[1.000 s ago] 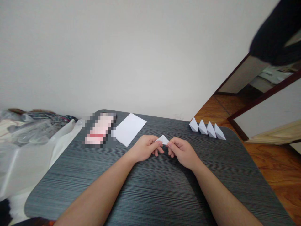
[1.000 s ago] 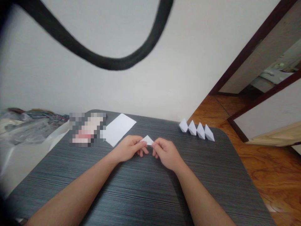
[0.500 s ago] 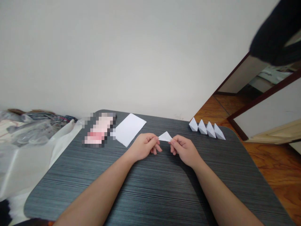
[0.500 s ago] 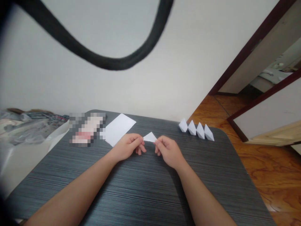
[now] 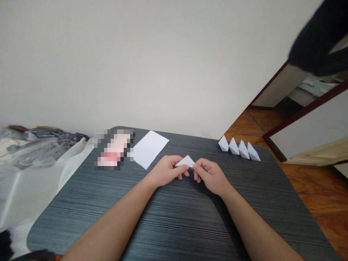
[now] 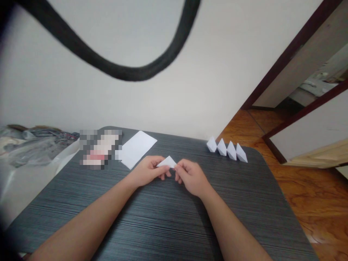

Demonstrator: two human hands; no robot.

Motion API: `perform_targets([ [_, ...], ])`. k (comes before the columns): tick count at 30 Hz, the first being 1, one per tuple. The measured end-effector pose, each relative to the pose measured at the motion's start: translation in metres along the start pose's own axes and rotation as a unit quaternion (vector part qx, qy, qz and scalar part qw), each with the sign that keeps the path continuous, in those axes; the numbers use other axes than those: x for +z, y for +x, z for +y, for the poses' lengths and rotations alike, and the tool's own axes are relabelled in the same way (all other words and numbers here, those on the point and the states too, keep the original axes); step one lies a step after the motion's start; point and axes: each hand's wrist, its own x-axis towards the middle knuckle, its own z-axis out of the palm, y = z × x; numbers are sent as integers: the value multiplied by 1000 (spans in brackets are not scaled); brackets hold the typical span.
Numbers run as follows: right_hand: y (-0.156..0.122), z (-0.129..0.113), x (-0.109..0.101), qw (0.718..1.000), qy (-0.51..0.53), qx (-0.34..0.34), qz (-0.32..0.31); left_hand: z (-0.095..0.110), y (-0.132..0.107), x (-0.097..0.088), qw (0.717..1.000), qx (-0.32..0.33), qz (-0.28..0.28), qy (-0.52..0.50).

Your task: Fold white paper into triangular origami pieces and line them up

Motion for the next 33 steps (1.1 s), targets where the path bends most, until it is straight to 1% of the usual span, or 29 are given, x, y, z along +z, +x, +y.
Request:
perform_targets([
  [3, -1, -3, 3, 1000, 2, -3, -9, 2, -1, 1, 1000, 1, -3, 14],
  [11, -1, -3, 4, 1000, 13, 1, -13, 4, -2, 3, 1000, -16, -2, -18],
  [19, -1, -2, 2, 1000, 18, -3, -7, 1, -1, 4, 1000, -15, 3, -14],
  [23, -1, -4, 3, 999, 22, -9, -20, 2, -2, 4, 1000, -17, 6, -24],
  [28, 0, -4, 3, 1000, 2, -13, -28, 2, -2, 4, 1000, -20, 1, -17],
  [33, 0, -3, 1, 1000, -14, -14, -12, 1, -1, 1, 1000, -15, -1, -18],
])
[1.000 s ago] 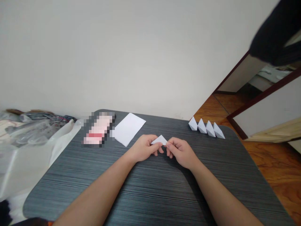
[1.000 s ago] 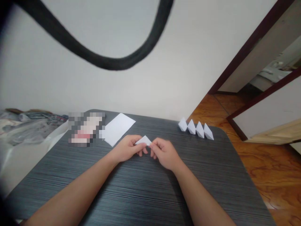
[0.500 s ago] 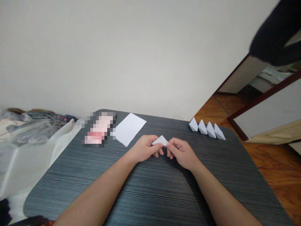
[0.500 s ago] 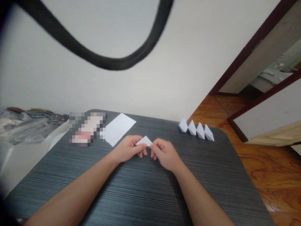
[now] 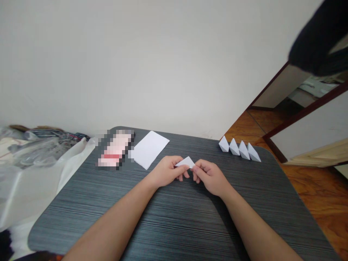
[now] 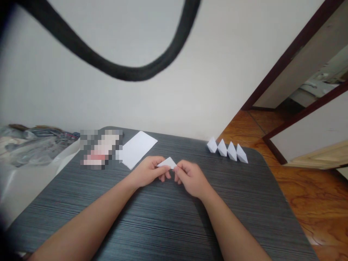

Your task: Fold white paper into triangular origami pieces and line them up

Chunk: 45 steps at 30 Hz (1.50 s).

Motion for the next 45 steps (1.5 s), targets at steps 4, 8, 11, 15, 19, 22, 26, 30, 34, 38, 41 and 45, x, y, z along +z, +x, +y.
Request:
perform_targets([
  [4, 0, 3, -3, 1000, 4, 11, 29, -4, 2, -2, 999, -9, 31, -24],
  [8, 1, 6, -4, 999, 20, 20, 41, -5, 2, -3, 998, -17, 52, -20],
  [11, 1, 7, -3, 998, 32, 24, 48, -4, 1, -2, 998, -16, 61, -18],
  [15, 1, 6, -4, 998, 30, 26, 56, -4, 2, -2, 997, -18, 70, -22],
  [19, 0, 4, -6, 998, 26, 21, 57, -6, 2, -2, 997, -11, 69, -20],
  [22, 0, 4, -6, 998, 35, 22, 51, -5, 2, -2, 997, -2, 71, -16],
  [26, 1, 8, -5, 996, 66, 27, 49, -1, 0, -3, 997, 7, 77, -3],
  [30, 2, 9, -4, 994, 91, 27, 47, 1, 0, -3, 996, 5, 89, -5],
  [34, 1, 7, -5, 996, 55, 24, 61, 0, 0, -3, 997, -1, 81, 11],
  [38, 0, 6, -7, 997, 52, 19, 62, -2, 0, -4, 998, 5, 63, -21],
  [41, 1, 8, -7, 996, 59, 19, 66, -2, 0, -4, 997, 13, 61, -39],
  [45, 2, 9, -6, 995, 65, 21, 77, -1, -1, -4, 997, 20, 76, -11],
])
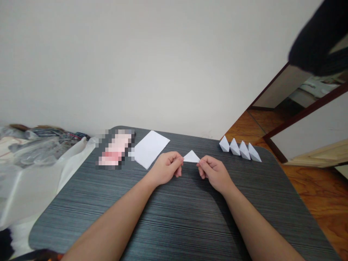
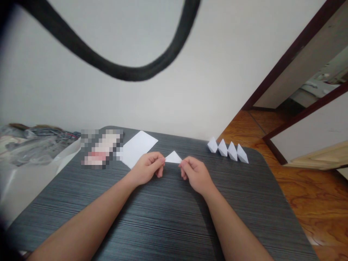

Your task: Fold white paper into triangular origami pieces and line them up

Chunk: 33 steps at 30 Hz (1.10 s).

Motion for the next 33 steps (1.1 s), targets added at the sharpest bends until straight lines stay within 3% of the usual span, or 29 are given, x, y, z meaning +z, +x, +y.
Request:
perform_targets([
  [10, -1, 0, -2, 1000, -15, -11, 5, -4, 0, -1, 999, -8, -25, -33],
  [21, -3, -2, 3, 996, -52, -22, -75, 0, 0, 3, 998, -5, -58, 15],
  [33, -3, -6, 2, 990, -87, -40, -106, -3, 0, 3, 998, -28, -44, 25],
])
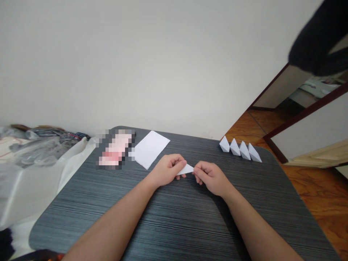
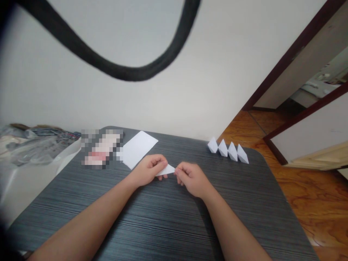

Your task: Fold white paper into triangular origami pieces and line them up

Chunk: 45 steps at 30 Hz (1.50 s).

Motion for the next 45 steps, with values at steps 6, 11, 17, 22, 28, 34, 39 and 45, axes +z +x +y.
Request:
perform_targets([
  [6, 0, 0, 1, 1000, 31, -4, 4, 4, -1, 0, 1000, 0, 22, 16],
  [11, 0, 1, 1, 1000, 20, -1, 0, 5, -1, 0, 999, 2, 31, 20],
  [17, 0, 2, 1, 1000, 1, 5, 16, 4, -1, 0, 1000, 8, 15, 13],
  [22, 0, 2, 1, 1000, 4, -1, 17, 4, 0, 1, 1000, -1, 19, 24],
  [28, 0, 1, 2, 1000, 4, 7, -7, 6, 0, 1, 1000, 3, 20, 15],
  [34, -1, 0, 1, 1000, -6, -1, 24, 7, 0, 4, 1000, 1, 1, -10],
  [39, 0, -1, 2, 1000, -2, -8, 19, 9, -2, 3, 998, 3, -44, 40],
  [45, -1, -1, 3, 1000, 9, -4, 18, 12, -4, 2, 997, 3, -49, 52],
])
